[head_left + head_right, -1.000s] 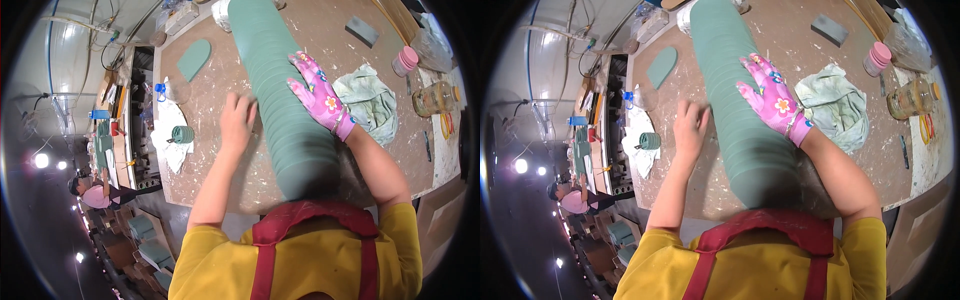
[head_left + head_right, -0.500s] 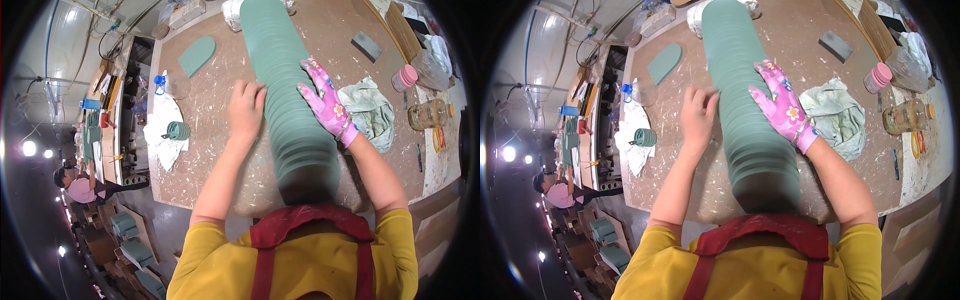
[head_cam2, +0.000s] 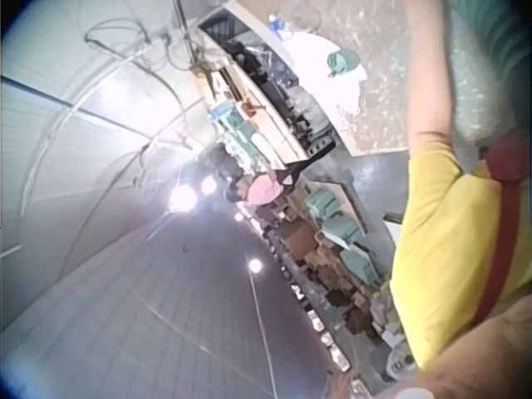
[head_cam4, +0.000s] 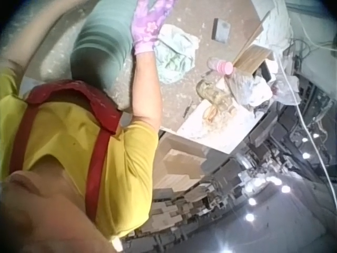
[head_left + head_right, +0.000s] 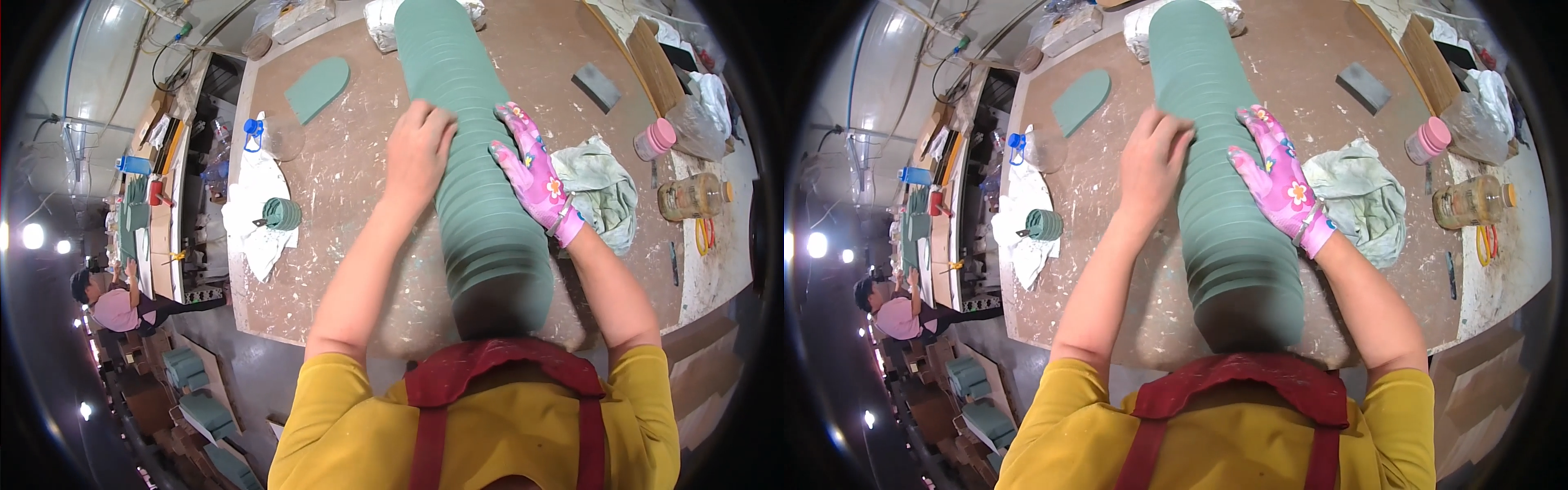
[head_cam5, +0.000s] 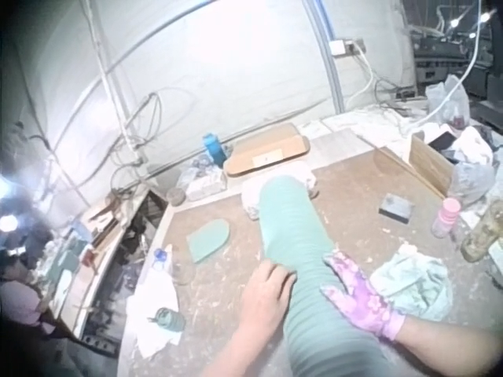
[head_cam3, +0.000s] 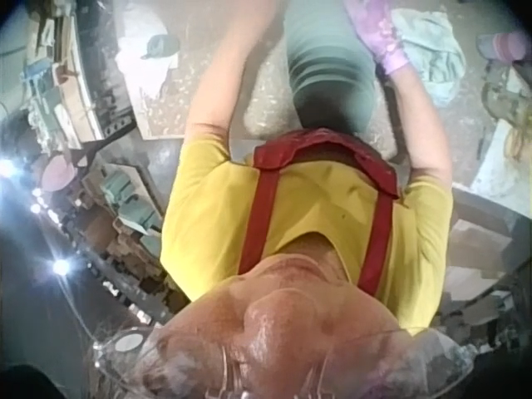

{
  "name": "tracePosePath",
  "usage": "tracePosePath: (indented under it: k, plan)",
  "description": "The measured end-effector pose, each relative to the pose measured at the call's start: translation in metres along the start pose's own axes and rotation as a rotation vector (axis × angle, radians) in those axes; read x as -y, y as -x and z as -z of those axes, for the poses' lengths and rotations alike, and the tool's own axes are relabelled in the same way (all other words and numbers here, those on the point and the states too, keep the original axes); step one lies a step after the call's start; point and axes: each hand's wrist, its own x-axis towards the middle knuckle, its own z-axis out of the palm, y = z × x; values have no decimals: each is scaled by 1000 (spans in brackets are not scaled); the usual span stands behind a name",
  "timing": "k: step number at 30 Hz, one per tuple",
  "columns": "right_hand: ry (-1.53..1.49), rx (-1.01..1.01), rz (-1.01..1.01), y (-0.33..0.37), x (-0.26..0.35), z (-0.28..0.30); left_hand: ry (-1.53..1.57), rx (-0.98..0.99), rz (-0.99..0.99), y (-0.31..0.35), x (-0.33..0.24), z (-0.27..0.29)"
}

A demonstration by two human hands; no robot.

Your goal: The person wipes a large green furniture component with a cloth, sands the surface with a block, and then uses a small brush to apply green paint from a jar to specific grooved sections of the object.

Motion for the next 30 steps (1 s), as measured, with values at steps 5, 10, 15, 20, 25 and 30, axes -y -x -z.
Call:
tracePosePath:
  k: [5, 10, 15, 20, 25, 30]
  plan:
    - [-6, 20, 0, -1, 2, -1, 20, 50, -155, -8, -2, 1]
    - [15, 0, -27, 2, -6, 0, -22, 184, 146, 42, 22, 27]
    - [-52, -21, -213, 4, -11, -3, 202, 4, 442, 26, 28, 19]
    - [-23, -6, -228, 3, -11, -1, 69, 143, 38, -19, 6, 2]
    - [-24, -1, -214, 5, -11, -5, -3, 323, -418, -57, -9, -25]
    - [-146, -29, -236, 10, -14, 0, -18, 429, -343, -49, -4, -5]
